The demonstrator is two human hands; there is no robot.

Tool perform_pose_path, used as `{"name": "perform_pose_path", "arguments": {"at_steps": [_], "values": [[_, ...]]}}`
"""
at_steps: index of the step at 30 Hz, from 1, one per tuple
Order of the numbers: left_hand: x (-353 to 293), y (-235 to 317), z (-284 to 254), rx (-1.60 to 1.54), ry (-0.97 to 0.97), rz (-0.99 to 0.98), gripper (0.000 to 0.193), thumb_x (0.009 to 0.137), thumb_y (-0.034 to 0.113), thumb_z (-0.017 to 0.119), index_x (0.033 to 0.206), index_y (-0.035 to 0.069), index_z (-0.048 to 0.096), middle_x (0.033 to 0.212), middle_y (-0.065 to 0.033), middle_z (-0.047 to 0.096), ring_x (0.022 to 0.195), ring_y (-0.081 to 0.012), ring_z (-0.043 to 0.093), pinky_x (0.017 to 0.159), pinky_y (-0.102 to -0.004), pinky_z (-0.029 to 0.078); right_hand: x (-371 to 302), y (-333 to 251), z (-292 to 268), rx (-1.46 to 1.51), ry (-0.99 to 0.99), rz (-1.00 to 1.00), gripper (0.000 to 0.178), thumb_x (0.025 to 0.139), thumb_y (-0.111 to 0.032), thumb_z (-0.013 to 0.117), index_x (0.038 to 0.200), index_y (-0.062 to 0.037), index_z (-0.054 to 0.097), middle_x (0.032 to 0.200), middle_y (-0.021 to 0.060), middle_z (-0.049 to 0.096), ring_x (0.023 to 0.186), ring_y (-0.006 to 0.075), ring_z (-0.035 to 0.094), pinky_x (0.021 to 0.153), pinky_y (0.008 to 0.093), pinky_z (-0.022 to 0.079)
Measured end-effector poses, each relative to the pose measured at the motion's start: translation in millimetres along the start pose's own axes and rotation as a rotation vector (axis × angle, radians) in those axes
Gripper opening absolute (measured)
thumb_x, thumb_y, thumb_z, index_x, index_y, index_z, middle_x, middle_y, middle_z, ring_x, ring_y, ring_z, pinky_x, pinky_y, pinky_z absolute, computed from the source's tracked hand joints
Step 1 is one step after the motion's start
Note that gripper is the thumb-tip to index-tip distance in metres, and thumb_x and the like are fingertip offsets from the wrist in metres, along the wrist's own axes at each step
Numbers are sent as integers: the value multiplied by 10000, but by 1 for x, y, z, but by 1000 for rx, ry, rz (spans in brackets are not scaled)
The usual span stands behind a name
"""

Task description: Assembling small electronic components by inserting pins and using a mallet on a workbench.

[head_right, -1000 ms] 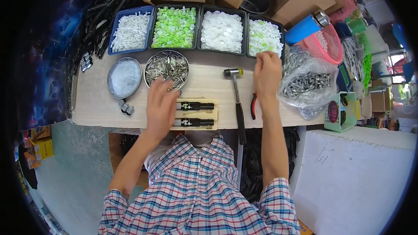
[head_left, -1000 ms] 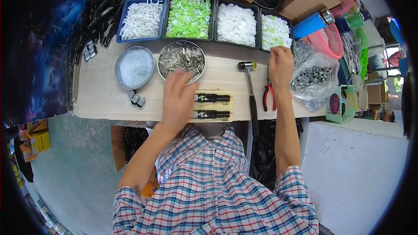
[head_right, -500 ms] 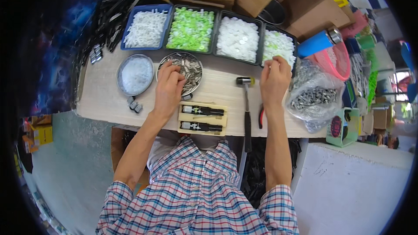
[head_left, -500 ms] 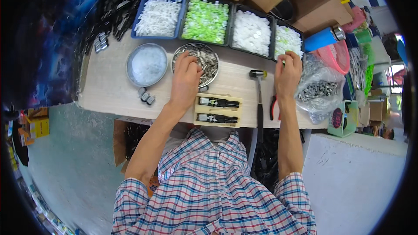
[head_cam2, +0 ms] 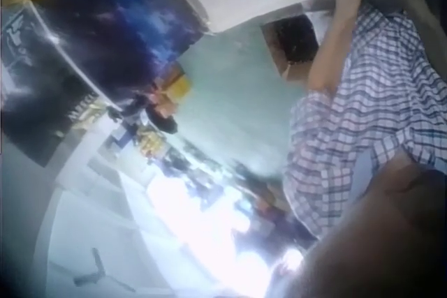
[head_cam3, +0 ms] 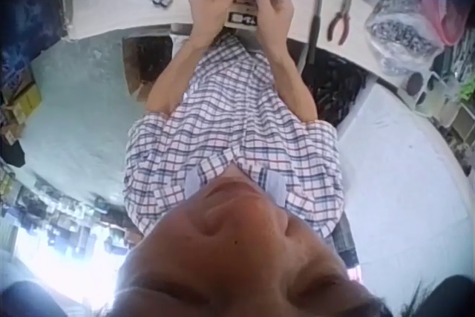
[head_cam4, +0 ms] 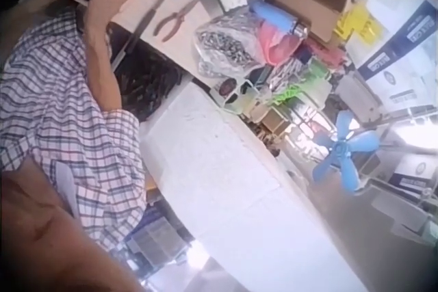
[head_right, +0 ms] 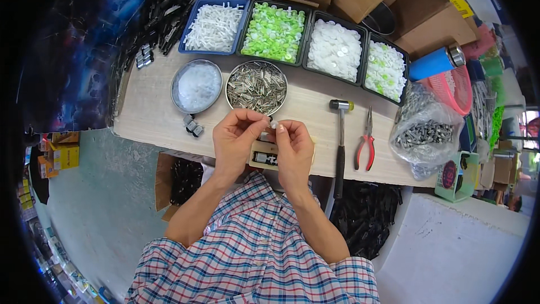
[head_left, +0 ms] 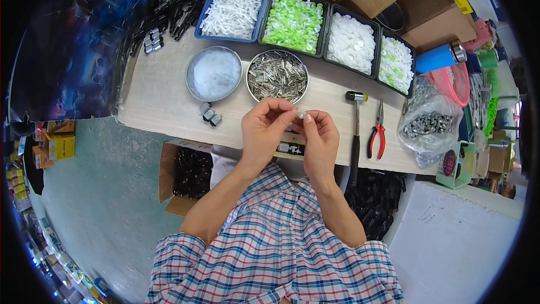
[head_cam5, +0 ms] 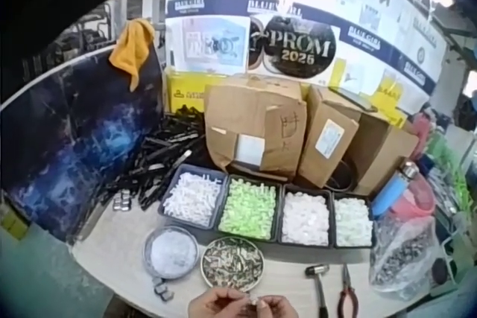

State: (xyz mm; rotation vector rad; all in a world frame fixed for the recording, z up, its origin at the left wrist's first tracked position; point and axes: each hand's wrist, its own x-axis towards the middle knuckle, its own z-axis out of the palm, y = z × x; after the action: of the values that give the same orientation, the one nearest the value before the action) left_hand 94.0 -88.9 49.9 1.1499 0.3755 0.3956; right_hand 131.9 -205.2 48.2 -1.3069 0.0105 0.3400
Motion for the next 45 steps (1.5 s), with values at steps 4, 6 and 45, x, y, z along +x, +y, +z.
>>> {"name": "perform_pose_path", "arguments": {"at_steps": [4,6,45], "values": [[-9,2,5,-127,21,-18,129,934,-38,686,1039,-9,616,1033,-116,723,919,-126,688,838,-246,562,-7,-5,4,122,-2,79,126,1035,-91,575,1075,25,604,995,69,672,873,129,666,822,266,558],[-11,3,6,-130,34,-5,128,937,-39,683,1037,-6,611,1030,-117,723,915,-128,688,836,-248,564,-9,-6,4,136,10,99,127,1034,-91,578,1073,27,604,995,70,671,873,131,671,823,266,562],[0,13,-3,52,-157,-235,144,906,-20,706,1006,-5,604,910,-51,677,794,-85,666,735,-214,564,5,-35,-32,-713,-410,-561,162,849,73,704,966,-9,630,993,100,573,818,209,625,702,305,528]]}}
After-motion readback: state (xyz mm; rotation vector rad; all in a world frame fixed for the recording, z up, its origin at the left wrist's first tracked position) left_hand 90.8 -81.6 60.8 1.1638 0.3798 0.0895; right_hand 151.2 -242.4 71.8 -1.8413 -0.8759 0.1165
